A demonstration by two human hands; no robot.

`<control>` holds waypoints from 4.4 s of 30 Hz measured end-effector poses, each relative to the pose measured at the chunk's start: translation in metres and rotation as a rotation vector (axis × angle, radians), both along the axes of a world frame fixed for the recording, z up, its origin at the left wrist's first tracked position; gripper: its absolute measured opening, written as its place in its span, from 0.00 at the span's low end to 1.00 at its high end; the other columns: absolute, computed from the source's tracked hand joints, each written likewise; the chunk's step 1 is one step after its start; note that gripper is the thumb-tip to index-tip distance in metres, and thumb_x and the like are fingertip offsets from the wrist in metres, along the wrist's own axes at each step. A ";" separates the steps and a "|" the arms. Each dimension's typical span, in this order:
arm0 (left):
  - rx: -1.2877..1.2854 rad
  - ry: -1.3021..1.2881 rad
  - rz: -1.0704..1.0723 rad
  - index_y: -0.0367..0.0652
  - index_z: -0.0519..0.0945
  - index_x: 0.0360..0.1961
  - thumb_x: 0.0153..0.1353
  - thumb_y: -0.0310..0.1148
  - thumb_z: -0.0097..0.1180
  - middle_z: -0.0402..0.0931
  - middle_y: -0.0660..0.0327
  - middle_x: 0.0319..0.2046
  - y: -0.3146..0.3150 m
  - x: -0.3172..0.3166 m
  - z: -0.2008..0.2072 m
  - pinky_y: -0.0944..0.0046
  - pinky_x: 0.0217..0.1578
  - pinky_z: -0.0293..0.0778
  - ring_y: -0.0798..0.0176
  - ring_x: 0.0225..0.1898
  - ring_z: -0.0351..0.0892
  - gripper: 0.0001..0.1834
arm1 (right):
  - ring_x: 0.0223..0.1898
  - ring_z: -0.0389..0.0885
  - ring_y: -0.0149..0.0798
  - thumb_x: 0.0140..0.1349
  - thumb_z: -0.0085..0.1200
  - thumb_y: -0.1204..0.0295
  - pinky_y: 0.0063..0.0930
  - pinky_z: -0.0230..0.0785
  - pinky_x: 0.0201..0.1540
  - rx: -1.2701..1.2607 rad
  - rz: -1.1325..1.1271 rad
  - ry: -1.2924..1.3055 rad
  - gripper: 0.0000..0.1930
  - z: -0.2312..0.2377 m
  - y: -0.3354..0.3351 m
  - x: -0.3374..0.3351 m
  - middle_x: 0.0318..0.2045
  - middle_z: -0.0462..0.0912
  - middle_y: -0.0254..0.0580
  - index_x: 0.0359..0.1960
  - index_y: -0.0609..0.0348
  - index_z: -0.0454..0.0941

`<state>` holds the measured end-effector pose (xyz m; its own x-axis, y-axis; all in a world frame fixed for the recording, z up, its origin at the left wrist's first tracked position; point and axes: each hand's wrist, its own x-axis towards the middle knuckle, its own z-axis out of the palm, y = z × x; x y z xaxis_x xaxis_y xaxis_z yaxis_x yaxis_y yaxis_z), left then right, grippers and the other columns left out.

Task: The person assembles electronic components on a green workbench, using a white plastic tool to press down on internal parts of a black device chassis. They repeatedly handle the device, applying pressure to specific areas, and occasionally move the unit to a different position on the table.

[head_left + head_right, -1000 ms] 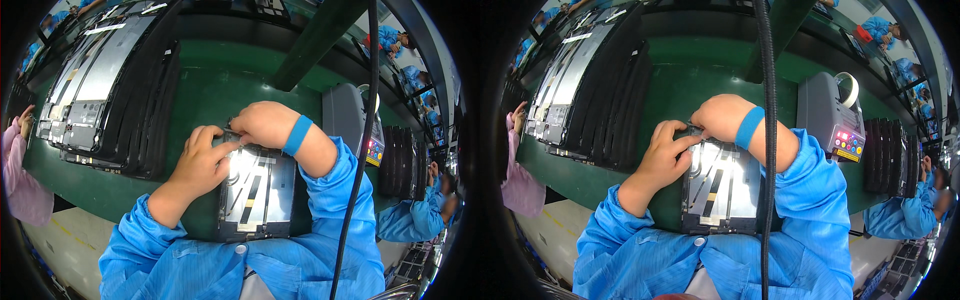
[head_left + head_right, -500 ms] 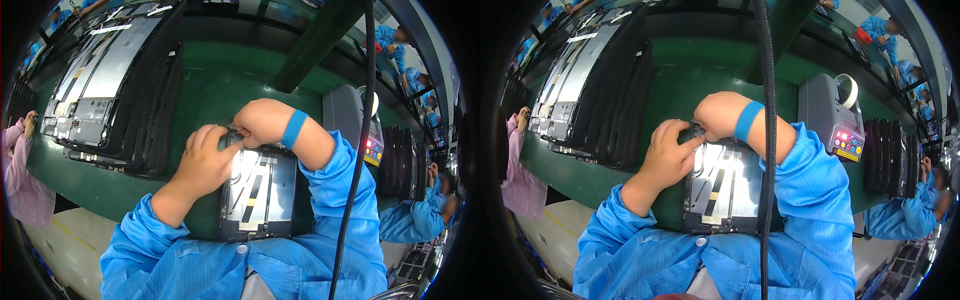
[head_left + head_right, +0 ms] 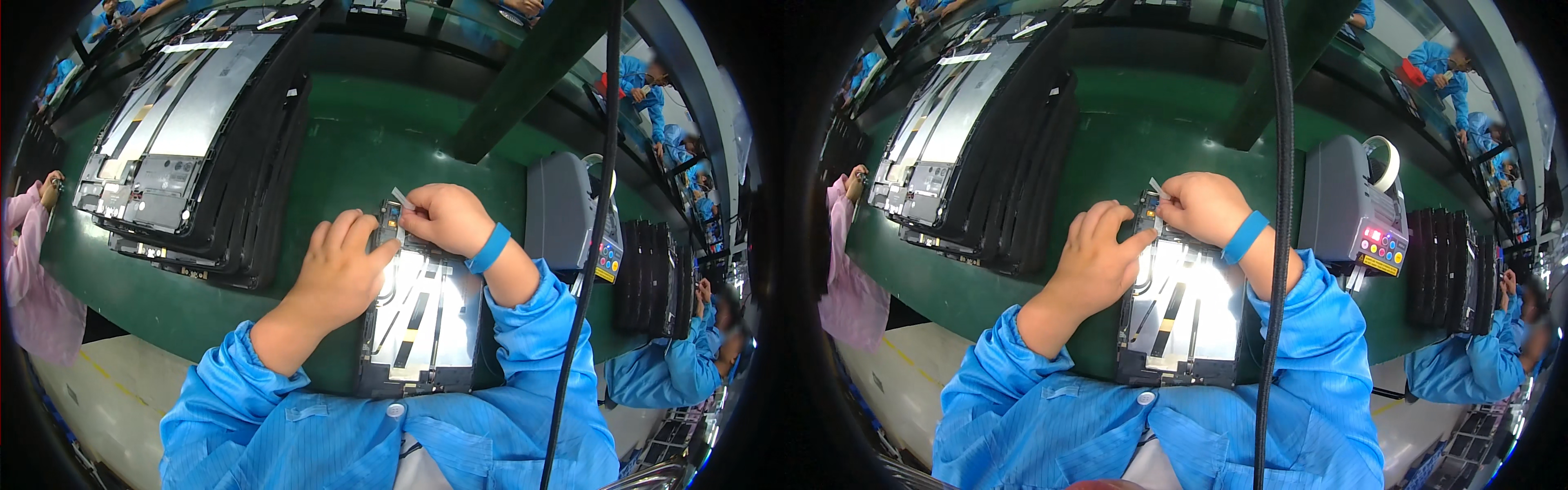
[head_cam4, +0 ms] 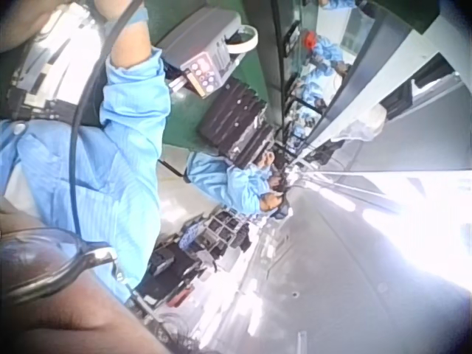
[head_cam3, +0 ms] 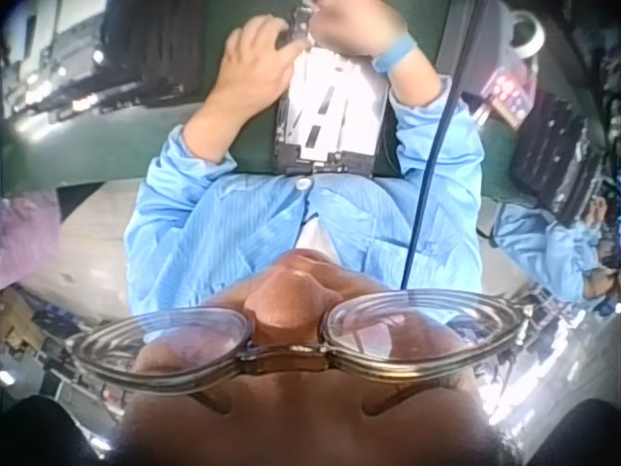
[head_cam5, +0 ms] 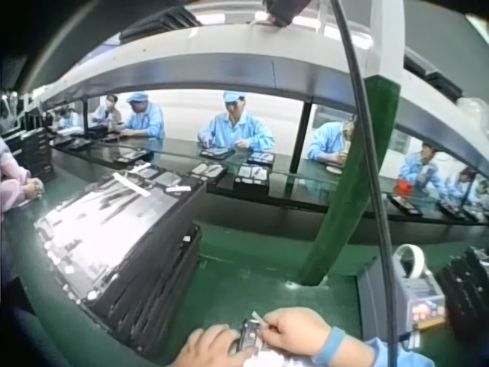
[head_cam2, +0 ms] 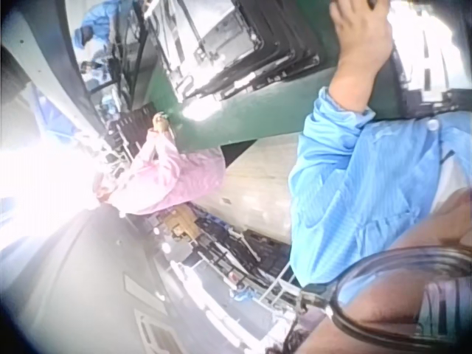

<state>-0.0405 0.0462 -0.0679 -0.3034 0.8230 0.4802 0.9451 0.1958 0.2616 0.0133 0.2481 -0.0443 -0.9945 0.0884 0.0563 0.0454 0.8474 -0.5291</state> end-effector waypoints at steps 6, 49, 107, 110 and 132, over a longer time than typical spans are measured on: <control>-0.038 0.052 0.030 0.49 0.80 0.43 0.44 0.26 0.58 0.69 0.55 0.44 -0.001 0.004 0.003 0.51 0.47 0.64 0.50 0.53 0.66 0.20 | 0.27 0.80 0.47 0.46 0.64 0.65 0.36 0.71 0.31 0.034 -0.243 -0.118 0.13 0.003 -0.013 -0.004 0.23 0.79 0.47 0.27 0.60 0.76; -0.188 0.045 -0.286 0.47 0.80 0.45 0.41 0.38 0.68 0.68 0.52 0.50 0.089 0.062 0.028 0.50 0.55 0.65 0.46 0.56 0.66 0.26 | 0.28 0.76 0.27 0.62 0.53 0.72 0.23 0.71 0.29 -0.961 -0.601 0.307 0.16 -0.041 0.023 0.141 0.42 0.76 0.44 0.48 0.62 0.66; -0.008 -0.114 -0.200 0.43 0.83 0.37 0.44 0.33 0.66 0.69 0.52 0.50 0.093 0.020 0.005 0.49 0.55 0.58 0.48 0.62 0.58 0.16 | 0.20 0.67 0.22 0.59 0.57 0.75 0.16 0.59 0.21 -0.897 -0.724 -0.192 0.12 -0.019 0.038 0.100 0.20 0.72 0.28 0.37 0.57 0.63; 0.016 -0.067 -0.166 0.39 0.75 0.50 0.42 0.33 0.68 0.65 0.49 0.55 0.072 0.022 0.009 0.47 0.58 0.58 0.44 0.64 0.56 0.30 | 0.21 0.67 0.22 0.60 0.55 0.73 0.15 0.60 0.21 -0.808 -0.788 0.057 0.13 -0.027 0.008 0.116 0.23 0.73 0.30 0.41 0.58 0.64; 0.202 -0.275 -0.152 0.28 0.57 0.66 0.29 0.30 0.76 0.63 0.47 0.63 -0.159 -0.041 0.212 0.61 0.64 0.55 0.55 0.64 0.62 0.59 | 0.50 0.74 0.42 0.65 0.44 0.70 0.32 0.64 0.54 -0.988 0.101 0.541 0.22 0.133 -0.132 0.019 0.50 0.74 0.52 0.58 0.72 0.61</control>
